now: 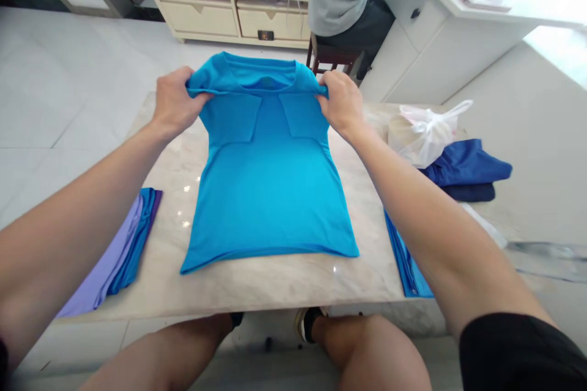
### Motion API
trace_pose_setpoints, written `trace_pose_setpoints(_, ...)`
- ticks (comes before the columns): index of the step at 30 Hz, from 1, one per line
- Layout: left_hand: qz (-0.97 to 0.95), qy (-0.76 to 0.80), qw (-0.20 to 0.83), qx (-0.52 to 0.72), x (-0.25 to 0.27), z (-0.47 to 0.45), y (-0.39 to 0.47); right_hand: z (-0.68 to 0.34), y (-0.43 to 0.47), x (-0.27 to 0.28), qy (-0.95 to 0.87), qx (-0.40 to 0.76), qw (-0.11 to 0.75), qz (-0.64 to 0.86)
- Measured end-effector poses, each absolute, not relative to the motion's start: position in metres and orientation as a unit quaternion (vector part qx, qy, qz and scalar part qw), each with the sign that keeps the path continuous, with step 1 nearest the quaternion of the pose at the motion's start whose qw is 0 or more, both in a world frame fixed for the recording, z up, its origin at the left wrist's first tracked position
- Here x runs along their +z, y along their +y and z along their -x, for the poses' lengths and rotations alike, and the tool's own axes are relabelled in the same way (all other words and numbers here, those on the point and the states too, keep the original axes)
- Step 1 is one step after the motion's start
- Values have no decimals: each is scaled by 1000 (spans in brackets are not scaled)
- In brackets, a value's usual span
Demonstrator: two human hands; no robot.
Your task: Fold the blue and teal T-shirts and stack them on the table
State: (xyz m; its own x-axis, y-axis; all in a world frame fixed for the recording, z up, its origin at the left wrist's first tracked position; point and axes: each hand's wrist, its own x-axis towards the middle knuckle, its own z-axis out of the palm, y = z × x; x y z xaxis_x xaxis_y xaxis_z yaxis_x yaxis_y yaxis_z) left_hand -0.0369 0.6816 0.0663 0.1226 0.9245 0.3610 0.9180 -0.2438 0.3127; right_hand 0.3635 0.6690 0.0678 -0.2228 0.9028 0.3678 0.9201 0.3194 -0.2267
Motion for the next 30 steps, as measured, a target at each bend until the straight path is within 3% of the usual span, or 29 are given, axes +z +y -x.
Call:
trace_pose_setpoints(5, -783, 542, 3, 304, 49, 44, 617, -383, 614, 51, -817, -17, 253, 518)
trace_pose_setpoints(15, -886, 432, 86, 143, -54, 82, 476, -435, 490, -60, -898, 49, 118, 422)
trace_pose_setpoints(25, -881, 438, 42, 174, -42, 98, 454, -442, 464, -47, -894, 32, 148, 423)
trace_pose_setpoints(30, -897, 412, 51, 154, -45, 101, 440, -443, 441, -44, -897, 60, 101, 426)
